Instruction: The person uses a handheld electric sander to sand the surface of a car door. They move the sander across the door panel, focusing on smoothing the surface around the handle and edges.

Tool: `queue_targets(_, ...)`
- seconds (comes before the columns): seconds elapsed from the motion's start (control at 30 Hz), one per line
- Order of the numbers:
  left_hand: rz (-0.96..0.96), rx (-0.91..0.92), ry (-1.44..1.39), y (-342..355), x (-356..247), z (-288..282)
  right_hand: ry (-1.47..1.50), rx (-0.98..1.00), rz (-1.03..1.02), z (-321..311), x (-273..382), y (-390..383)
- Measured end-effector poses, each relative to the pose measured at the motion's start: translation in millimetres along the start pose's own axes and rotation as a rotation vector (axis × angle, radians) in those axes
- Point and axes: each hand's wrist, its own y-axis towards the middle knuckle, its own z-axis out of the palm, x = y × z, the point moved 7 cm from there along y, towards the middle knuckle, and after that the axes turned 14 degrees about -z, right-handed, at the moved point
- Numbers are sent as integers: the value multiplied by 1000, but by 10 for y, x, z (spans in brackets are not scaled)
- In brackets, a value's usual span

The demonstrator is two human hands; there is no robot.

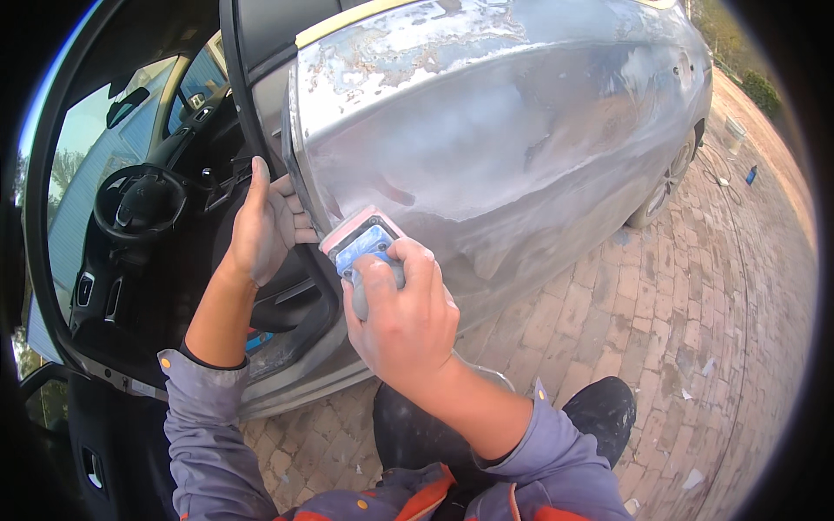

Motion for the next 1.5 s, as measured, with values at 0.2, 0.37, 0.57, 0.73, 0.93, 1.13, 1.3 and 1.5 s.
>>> queue_targets(0.2, 0, 147, -84, -8, 126, -27, -97, 55, -4, -50, 122, 619)
queue_targets(0.37, 20, 204, -118, 102, 197, -89, -171, 74, 11, 1, 157, 696)
queue_targets(0.57, 56, 294, -128, 280, 286, -88, -198, 104, 43, -23, 221, 181)
queue_targets(0.73, 74, 373, -166, 352, 311, -91, -219, 51, 11, 5, 282, 396)
queue_targets(0.93, 92, 409, -195, 348, 327, -49, -306, 33, 25, 30, 250, 572)
queue_targets(1.13, 105, 421, -221, 339, 285, 1, -262, 90, 156, 43, 292, 57)
queue_targets(1.3, 104, 407, -282, 287, 281, 43, -285, 8, 55, 40, 314, 470)
queue_targets(1.5, 100, 406, -315, 307, 295, 56, -344, -78, 33, -54, 320, 1012)
